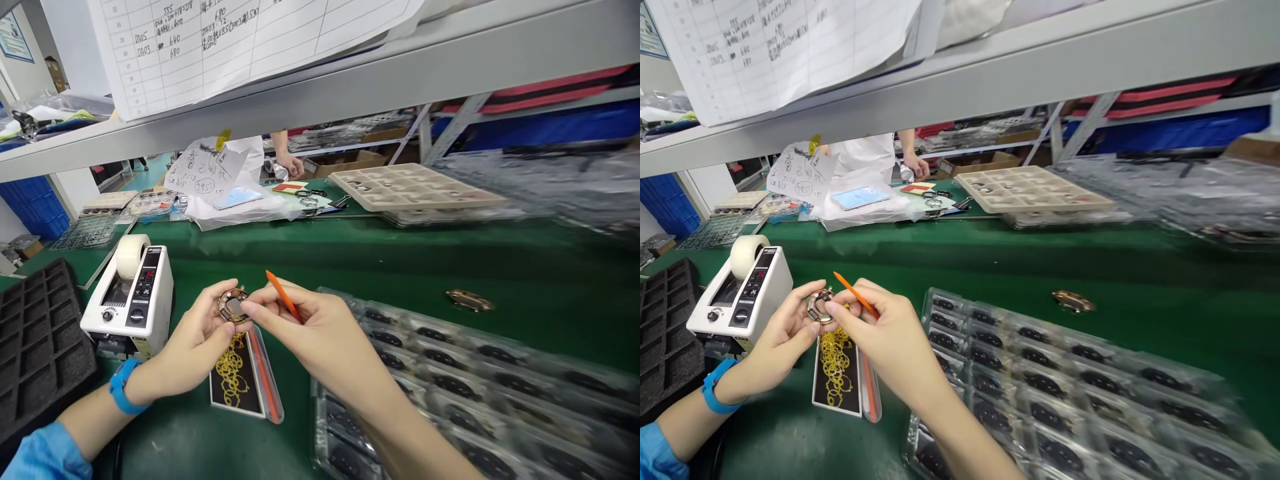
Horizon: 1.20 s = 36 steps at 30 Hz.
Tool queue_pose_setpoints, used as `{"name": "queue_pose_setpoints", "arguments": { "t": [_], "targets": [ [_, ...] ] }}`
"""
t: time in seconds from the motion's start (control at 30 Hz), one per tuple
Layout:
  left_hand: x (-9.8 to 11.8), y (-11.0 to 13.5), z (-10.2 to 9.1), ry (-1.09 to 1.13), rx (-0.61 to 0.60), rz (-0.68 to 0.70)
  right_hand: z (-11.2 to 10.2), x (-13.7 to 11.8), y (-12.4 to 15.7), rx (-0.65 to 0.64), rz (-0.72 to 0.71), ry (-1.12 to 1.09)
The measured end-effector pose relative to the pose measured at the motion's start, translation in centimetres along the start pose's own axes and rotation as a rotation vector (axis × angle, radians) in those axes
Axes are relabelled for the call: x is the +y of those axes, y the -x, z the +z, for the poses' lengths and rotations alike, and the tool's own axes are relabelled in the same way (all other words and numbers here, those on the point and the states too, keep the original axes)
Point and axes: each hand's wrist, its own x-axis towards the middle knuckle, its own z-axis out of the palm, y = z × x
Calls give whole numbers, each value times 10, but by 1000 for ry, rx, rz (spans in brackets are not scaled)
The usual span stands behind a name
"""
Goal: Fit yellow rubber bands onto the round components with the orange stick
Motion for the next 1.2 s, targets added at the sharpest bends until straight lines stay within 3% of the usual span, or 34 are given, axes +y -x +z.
{"name": "queue_pose_setpoints", "arguments": {
  "t": [0.27,0.67,0.93,1.07,1.2],
  "targets": [
    [-2,2,7,7,43,1,13,4,7,189,-136,97],
    [-7,2,8,11,104,0,18,12,10,214,-234,200],
    [-13,-2,10,-12,306,-2,29,20,20,273,-367,349],
    [-9,-4,10,66,307,-30,27,22,18,278,-286,298],
    [-7,-4,10,88,294,-35,22,17,10,136,-196,176]
  ]
}}
